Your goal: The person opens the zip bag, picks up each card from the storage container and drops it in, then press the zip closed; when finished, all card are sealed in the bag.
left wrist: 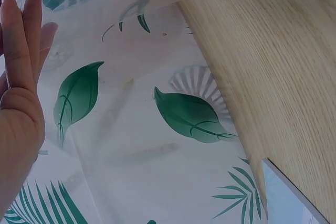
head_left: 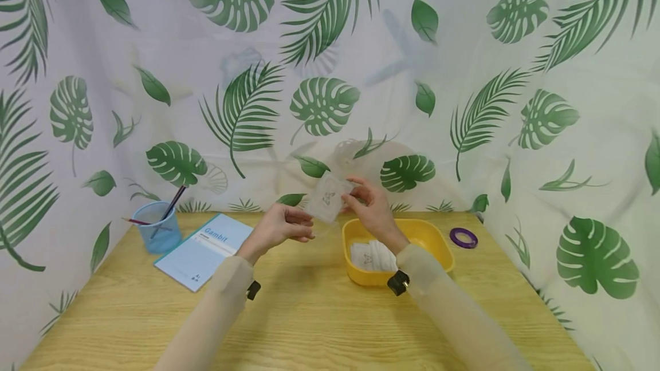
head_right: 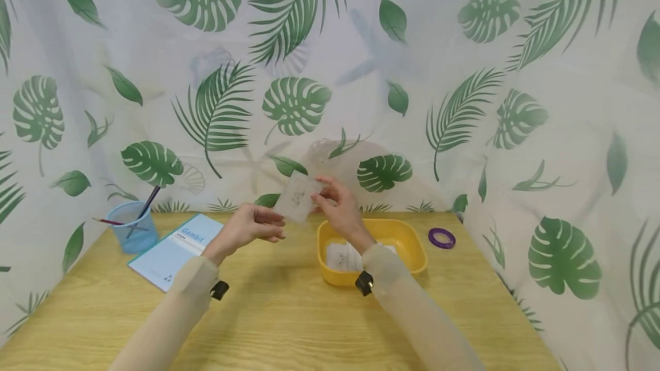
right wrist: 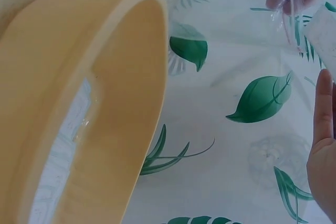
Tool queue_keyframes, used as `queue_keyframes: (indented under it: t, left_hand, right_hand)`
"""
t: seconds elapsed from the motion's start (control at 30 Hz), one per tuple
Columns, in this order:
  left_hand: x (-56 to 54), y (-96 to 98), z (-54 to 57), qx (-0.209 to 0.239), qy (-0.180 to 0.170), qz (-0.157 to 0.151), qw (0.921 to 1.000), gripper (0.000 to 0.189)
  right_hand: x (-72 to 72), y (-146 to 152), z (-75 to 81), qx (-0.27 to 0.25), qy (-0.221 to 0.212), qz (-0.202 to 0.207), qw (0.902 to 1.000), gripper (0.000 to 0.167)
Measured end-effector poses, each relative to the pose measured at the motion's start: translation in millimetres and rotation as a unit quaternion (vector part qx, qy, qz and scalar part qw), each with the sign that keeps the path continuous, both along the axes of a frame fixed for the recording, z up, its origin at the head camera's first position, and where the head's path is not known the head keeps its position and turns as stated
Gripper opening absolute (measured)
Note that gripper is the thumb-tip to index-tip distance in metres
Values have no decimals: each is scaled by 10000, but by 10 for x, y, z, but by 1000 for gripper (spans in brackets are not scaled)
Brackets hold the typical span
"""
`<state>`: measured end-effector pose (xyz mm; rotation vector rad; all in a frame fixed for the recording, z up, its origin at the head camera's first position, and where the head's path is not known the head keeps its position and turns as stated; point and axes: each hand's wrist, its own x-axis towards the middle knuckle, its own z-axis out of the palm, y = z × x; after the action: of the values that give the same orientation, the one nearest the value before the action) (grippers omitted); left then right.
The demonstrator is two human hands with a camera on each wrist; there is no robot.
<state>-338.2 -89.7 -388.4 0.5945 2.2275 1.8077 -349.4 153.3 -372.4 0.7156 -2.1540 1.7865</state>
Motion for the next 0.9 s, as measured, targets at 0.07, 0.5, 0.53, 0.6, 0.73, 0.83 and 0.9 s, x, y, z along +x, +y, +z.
queue_keyframes:
  t: [0.07,0.5,0.53,0.6,0.73,0.83,0.9]
  left_hand:
    - [1,8,2,-16,13,-20,10000,38]
    - [-3,29,11,82,16,-90,9999,34]
    - [-4,27,14,69,29,-96,9999,33]
    - [-4,26,25,45,51,-103,9999,33]
    - [3,28,52,16,20,-54,10000,34]
    - [5,31,65,49,-44,15,10000,35]
    - [3,30,65,92,-78,76,9999,37]
  right_hand:
    - [-6,2,0,0,47,-22,10000,41]
    - [10,15,-59,810,578,-162,9949,34]
    - [10,15,-61,879,638,-164,9940,33]
    - [10,13,-63,1055,758,-187,9913,32]
    - [24,0,-73,1273,989,-125,9868,32]
    - [33,-11,-88,1392,1126,-96,9838,33]
    - [37,-18,-99,1455,1155,-69,9826,32]
